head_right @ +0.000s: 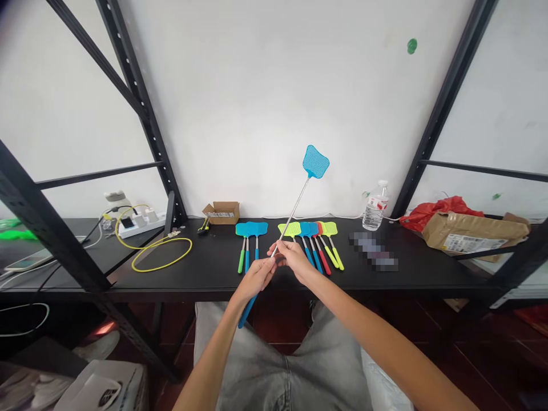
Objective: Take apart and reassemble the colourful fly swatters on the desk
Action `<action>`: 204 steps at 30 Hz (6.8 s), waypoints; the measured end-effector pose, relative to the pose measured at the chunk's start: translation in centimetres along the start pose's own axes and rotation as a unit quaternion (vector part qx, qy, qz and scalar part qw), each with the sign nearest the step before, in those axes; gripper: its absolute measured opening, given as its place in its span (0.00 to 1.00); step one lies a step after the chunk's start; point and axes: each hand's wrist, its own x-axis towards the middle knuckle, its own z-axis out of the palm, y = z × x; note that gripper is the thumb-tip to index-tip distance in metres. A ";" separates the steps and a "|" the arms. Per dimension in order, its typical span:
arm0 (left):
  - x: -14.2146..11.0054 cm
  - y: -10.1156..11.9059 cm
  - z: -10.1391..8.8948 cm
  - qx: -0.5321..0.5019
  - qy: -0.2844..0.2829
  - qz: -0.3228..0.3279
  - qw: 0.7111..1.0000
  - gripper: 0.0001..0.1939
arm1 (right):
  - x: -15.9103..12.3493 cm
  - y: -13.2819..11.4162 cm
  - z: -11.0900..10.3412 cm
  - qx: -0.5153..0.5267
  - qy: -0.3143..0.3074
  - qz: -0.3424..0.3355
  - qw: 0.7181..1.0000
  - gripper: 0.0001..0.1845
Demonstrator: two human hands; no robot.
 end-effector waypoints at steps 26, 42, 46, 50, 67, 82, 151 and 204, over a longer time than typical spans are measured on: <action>-0.3 0.8 0.3 0.028 -0.038 -0.043 0.998 0.26 | 4.1 -6.0 -6.7 0.090 0.197 -0.094 0.972 0.16; 0.0 0.5 0.1 0.021 0.007 -0.027 0.999 0.27 | 0.3 -1.3 0.1 -0.051 0.000 -0.038 0.998 0.22; 0.0 0.6 0.3 0.010 0.001 -0.021 1.000 0.27 | 1.0 -3.2 -0.9 -0.051 0.034 -0.052 0.997 0.23; 0.0 0.7 0.5 0.020 0.001 -0.020 1.000 0.27 | 1.2 -4.1 -1.5 -0.059 0.045 -0.062 0.995 0.23; -0.5 1.3 0.3 0.042 -0.039 -0.035 0.998 0.26 | 4.1 -10.7 -8.4 0.046 0.196 -0.130 0.971 0.11; -0.7 1.5 0.1 0.057 -0.062 -0.042 0.996 0.27 | 4.3 -13.2 -10.8 0.110 0.251 -0.158 0.949 0.09; 0.0 0.2 0.0 0.079 0.007 -0.046 0.996 0.30 | 4.7 -6.7 2.2 0.272 0.163 -0.157 0.935 0.21; 0.2 -0.5 0.0 0.059 0.111 -0.027 0.992 0.30 | -1.2 1.7 4.8 -0.055 0.030 -0.148 0.987 0.24</action>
